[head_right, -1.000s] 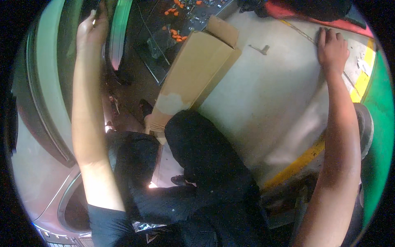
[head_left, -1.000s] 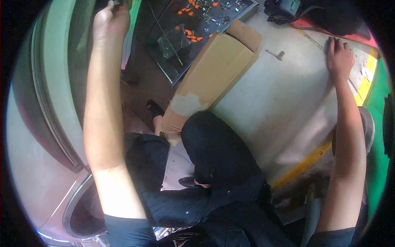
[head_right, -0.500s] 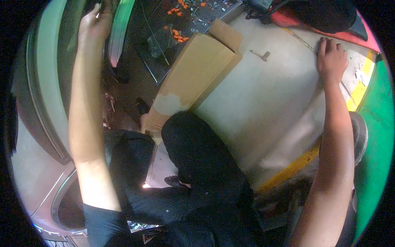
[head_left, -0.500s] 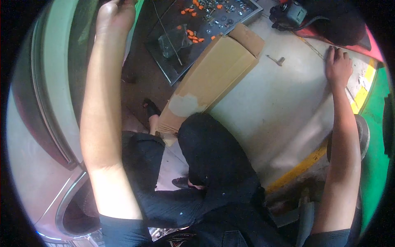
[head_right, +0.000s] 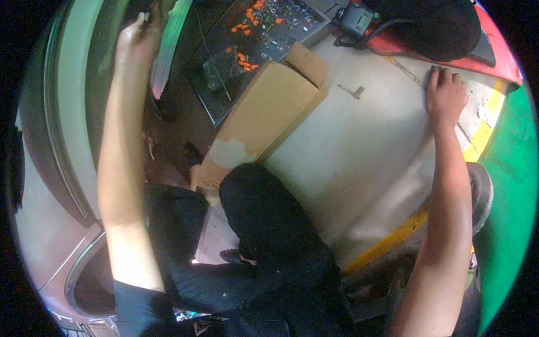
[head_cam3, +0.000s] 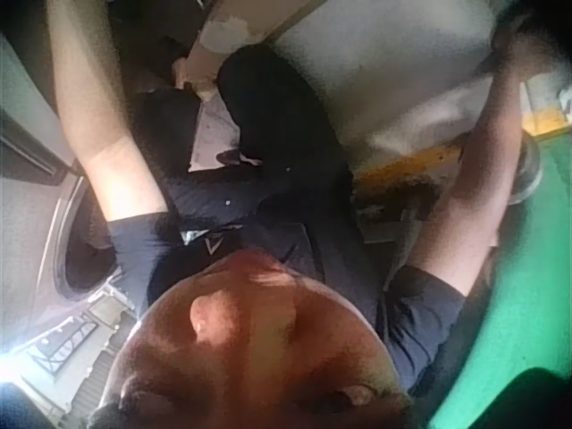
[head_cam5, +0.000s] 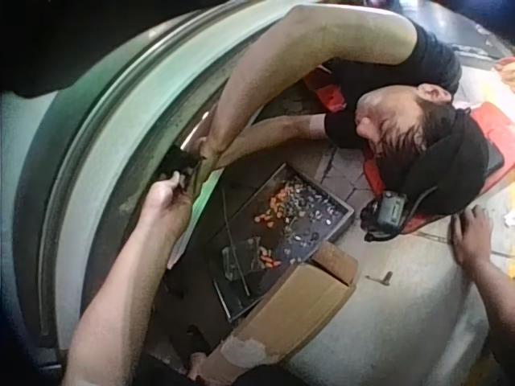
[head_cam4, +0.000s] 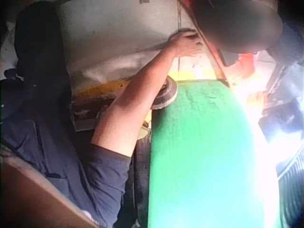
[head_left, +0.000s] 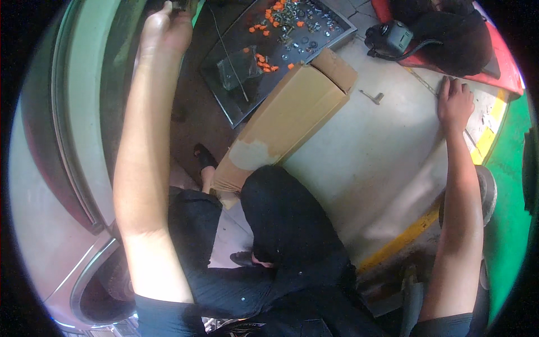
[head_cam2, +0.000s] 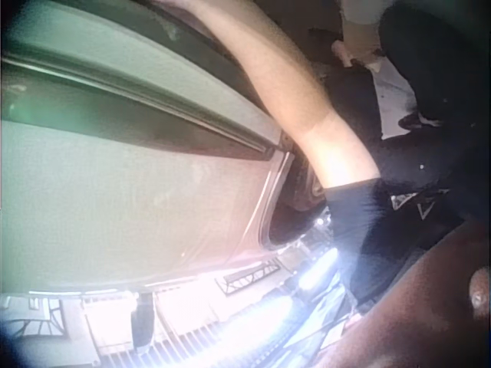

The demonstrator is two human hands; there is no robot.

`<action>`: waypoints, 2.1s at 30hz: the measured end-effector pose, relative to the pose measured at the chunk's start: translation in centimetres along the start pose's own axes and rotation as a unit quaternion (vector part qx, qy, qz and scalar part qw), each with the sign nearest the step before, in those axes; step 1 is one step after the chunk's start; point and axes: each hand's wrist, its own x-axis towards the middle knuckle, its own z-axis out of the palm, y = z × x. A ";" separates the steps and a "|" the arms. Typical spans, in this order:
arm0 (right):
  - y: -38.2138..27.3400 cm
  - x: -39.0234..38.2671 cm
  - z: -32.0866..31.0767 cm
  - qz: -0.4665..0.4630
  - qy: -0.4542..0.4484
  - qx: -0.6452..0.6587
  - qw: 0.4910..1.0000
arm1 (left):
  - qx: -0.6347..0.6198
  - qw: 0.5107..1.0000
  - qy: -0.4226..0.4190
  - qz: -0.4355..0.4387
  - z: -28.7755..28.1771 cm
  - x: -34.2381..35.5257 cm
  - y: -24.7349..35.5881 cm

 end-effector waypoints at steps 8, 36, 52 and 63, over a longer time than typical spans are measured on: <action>-1.0 0.4 0.0 -0.008 0.008 0.007 1.000 | -0.108 0.987 -0.092 -0.074 -6.5 7.3 2.6; -0.7 0.2 -0.3 0.004 -0.004 0.008 1.000 | -0.017 1.000 0.002 0.023 -0.8 1.2 0.4; -0.5 0.1 -0.3 -0.004 -0.003 0.007 1.000 | -0.025 0.999 -0.013 -0.016 -1.3 1.3 0.6; -0.4 0.1 -0.1 -0.007 0.008 0.003 1.000 | -0.022 0.999 -0.016 -0.040 -1.1 1.4 0.8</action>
